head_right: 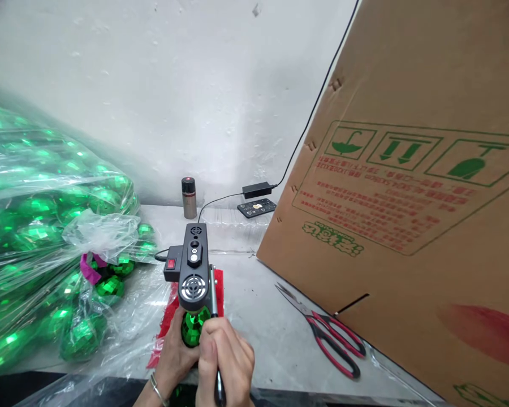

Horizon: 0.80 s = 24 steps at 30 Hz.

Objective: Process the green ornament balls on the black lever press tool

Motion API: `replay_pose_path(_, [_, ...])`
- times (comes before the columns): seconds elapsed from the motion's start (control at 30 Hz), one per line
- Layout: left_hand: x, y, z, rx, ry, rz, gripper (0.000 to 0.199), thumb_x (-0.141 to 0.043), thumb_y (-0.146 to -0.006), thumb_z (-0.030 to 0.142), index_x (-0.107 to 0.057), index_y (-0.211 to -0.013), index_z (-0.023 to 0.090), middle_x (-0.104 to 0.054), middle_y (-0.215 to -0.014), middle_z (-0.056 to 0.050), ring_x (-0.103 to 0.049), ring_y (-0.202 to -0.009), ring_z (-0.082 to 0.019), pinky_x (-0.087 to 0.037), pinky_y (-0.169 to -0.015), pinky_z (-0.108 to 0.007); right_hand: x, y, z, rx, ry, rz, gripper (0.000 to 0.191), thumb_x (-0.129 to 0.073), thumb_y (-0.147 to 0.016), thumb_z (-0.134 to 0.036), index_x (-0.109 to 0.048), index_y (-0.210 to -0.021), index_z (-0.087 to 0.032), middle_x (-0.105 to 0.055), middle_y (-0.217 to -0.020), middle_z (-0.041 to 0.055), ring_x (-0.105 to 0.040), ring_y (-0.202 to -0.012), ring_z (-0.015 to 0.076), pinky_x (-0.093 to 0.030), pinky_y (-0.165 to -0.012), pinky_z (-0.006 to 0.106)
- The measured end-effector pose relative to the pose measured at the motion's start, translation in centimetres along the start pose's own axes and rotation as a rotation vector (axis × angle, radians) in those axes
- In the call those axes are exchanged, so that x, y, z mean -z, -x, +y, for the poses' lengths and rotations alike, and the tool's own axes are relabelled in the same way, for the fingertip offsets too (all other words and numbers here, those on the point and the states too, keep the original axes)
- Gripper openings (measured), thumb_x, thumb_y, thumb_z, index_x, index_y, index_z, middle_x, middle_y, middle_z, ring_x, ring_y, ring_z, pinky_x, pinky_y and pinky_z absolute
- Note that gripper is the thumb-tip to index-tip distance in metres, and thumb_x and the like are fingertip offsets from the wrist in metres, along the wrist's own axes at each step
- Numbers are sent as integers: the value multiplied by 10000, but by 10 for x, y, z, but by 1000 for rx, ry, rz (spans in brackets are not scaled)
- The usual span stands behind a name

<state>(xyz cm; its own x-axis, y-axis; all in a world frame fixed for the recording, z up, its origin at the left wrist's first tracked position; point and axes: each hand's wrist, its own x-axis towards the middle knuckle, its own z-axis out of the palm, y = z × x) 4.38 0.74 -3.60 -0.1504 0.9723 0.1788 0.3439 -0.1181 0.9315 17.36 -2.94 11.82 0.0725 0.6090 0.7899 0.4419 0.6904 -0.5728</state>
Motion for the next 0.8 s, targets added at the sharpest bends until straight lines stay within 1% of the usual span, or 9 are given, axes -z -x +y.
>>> replay_pose_path(0.13, [-3, 1, -2, -22, -8, 25, 721, -864, -640, 388, -645, -1297, 190, -752, -1295, -167, -721, -1221, -404, -568, -1084, -599, -9, 6, 2, -66, -33, 102, 337, -405, -1034, -29, -490, -771, -221, -543, -710, -8, -544, -603, 112, -397, -563, 272])
replay_pose_path(0.2, [-5, 2, -3, -41, -10, 31, 717, -853, -633, 378, -648, -1293, 184, -750, -1300, -177, -718, -1231, -414, -571, -1079, -609, -11, 6, 3, -31, -46, 132, 338, -416, -1031, -31, -493, -761, -220, -542, -696, -13, -539, -592, 105, -397, -549, 261])
replay_pose_path(0.27, [-5, 2, -3, -52, -14, 36, 717, -843, -635, 374, -649, -1295, 171, -752, -1294, -190, -723, -1220, -419, -578, -1069, -617, -13, 5, 2, -15, -47, 148, 340, -427, -1029, -34, -499, -752, -218, -547, -689, -15, -536, -579, 102, -402, -542, 257])
replay_pose_path(0.4, [-4, 2, -1, -69, -19, 24, 702, -834, -665, 369, -645, -1312, 172, -749, -1313, -189, -727, -1223, -406, -586, -1068, -598, -14, 3, -4, -92, -22, 165, 358, -426, -1034, -44, -501, -729, -218, -555, -679, -7, -534, -575, 119, -406, -561, 281])
replay_pose_path(0.5, [-4, 2, -1, -78, -35, 18, 702, -828, -675, 375, -643, -1319, 166, -749, -1311, -191, -731, -1215, -405, -592, -1061, -597, -14, 4, -4, -96, -14, 185, 361, -434, -1037, -59, -492, -719, -218, -550, -672, -7, -537, -573, 123, -413, -564, 280])
replay_pose_path(0.67, [-6, 4, -3, -93, -82, 43, 704, -830, -672, 391, -650, -1314, 167, -752, -1294, -191, -734, -1198, -416, -598, -1045, -619, -16, 6, 4, 9, -20, 206, 357, -433, -1035, -58, -494, -722, -219, -513, -645, -22, -531, -548, 112, -394, -516, 252])
replay_pose_path(0.7, [-6, 4, -4, -100, -91, 48, 706, -833, -673, 396, -649, -1316, 167, -752, -1292, -192, -734, -1196, -416, -598, -1044, -618, -17, 6, 4, 12, -17, 218, 358, -435, -1035, -60, -492, -720, -220, -505, -638, -24, -526, -542, 114, -386, -509, 254])
replay_pose_path(0.8, [-6, 4, -6, -131, -117, 50, 710, -840, -687, 415, -644, -1323, 169, -755, -1278, -189, -741, -1179, -408, -609, -1030, -606, -20, 7, 0, -63, -2, 254, 360, -439, -1030, -57, -484, -712, -220, -506, -649, -20, -516, -543, 118, -378, -518, 271])
